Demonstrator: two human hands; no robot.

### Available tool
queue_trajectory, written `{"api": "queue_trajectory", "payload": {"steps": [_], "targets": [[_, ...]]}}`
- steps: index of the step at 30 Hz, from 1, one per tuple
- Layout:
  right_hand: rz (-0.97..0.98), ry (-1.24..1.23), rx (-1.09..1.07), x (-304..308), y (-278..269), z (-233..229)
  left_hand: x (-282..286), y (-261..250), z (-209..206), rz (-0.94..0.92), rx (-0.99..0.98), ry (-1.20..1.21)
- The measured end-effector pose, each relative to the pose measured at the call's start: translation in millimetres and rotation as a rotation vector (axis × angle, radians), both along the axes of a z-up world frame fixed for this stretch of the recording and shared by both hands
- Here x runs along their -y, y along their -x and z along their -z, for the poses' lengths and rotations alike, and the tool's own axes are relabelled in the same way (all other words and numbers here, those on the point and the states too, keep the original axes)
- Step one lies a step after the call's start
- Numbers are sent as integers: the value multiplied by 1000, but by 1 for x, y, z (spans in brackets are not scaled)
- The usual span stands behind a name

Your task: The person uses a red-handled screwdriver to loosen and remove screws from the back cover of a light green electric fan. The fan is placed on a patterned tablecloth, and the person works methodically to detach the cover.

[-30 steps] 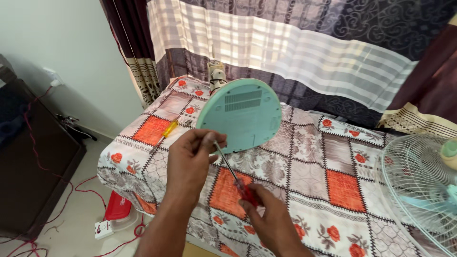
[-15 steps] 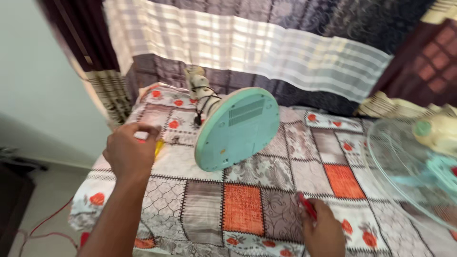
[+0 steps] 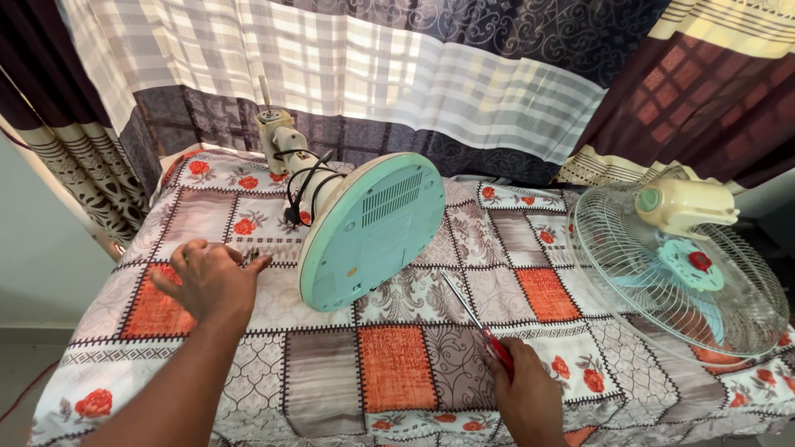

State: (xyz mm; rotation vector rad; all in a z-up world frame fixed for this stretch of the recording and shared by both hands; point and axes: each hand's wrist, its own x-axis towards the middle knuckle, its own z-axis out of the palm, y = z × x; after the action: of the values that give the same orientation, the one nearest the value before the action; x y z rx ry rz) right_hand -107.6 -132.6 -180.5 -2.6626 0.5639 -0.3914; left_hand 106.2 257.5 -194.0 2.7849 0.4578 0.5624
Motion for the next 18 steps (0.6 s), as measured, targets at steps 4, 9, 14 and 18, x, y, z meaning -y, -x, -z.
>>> {"api": "queue_trajectory", "payload": {"steps": [4,9,14,18], "targets": [[16,13,-29,1,-3,1,11,20,-6,42,104,81],[-8,45,-42,10,-4,9,40,105,-11,132,135,192],[-17,91,-76,10,-9,9,71,148,-27,202,129,370],[54,-1,-275,16,-18,6,93,157,-51,254,221,434]]}}
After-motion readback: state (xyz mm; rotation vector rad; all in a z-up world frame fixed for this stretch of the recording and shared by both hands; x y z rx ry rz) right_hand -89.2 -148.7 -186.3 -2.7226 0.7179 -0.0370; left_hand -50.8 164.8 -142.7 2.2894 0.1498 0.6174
